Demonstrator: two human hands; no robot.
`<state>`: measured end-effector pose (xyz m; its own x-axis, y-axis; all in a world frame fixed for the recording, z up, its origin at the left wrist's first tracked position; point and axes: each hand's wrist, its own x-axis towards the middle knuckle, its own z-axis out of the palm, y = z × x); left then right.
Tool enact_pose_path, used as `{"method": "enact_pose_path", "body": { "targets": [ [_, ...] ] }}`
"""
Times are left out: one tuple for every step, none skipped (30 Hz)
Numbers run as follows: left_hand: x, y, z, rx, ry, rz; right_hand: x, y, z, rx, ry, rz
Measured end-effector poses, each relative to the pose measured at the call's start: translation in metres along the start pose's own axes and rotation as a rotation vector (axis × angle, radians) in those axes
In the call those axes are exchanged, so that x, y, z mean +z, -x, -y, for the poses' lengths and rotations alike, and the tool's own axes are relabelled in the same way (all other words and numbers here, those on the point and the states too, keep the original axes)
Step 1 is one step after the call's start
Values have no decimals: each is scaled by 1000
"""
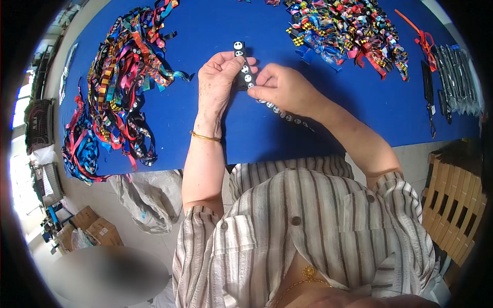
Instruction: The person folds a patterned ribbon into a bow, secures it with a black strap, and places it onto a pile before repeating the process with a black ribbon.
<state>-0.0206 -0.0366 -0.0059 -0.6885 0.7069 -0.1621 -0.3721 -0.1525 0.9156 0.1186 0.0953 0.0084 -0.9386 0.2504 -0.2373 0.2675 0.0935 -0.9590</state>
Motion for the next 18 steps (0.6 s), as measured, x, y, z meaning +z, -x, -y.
{"method": "enact_pose_path", "body": {
  "targets": [
    [0, 0, 0, 4, 12, -7, 2, 2, 2, 22, -55, 36],
    [0, -1, 1, -1, 22, -7, 2, 5, 7, 43, -60, 52],
    [-2, -1, 2, -5, 31, -6, 2, 4, 4, 30, -25, 55],
    [-2, -2, 3, -9, 42, -5, 2, 1, -2, 18, 10, 58],
    [-2, -3, 3, -11, 52, -1, 3, 0, -8, 6, 44, 63],
    [-3, -3, 2, -12, 62, 2, 4, 0, -11, -20, 28, 49],
    [-4, -3, 2, -13, 72, 4, 4, 1, -14, -46, 11, 36],
    [-6, -4, 3, -5, 96, 7, 5, 2, -15, -73, -5, 25],
    [-8, -5, 4, 3, 121, 9, 6, 4, -11, -36, -43, 15],
    [-10, -6, 5, 11, 145, 10, 7, 8, -4, 1, -81, 5],
    [-11, -6, 4, 19, 162, 10, 8, 10, 0, 39, -118, -4],
    [-10, -6, 4, 26, 178, 9, 9, 11, 0, 25, -65, 8],
    [-10, -6, 3, 32, 195, 9, 10, 11, -1, 12, -12, 20],
    [-8, -5, 3, 39, 170, -10, 11, 12, -1, -2, 42, 31],
    [-6, -4, 3, 46, 146, -29, 12, 15, 3, -47, 147, 10],
    [-4, -4, 3, 52, 122, -47, 13, 20, 9, -92, 253, -12],
    [-4, -4, 4, 62, 96, -51, 14, 24, 13, -137, 358, -32],
    [-4, -4, 5, 73, 70, -55, 14, 25, 12, -185, 427, -50]
  ]
}}
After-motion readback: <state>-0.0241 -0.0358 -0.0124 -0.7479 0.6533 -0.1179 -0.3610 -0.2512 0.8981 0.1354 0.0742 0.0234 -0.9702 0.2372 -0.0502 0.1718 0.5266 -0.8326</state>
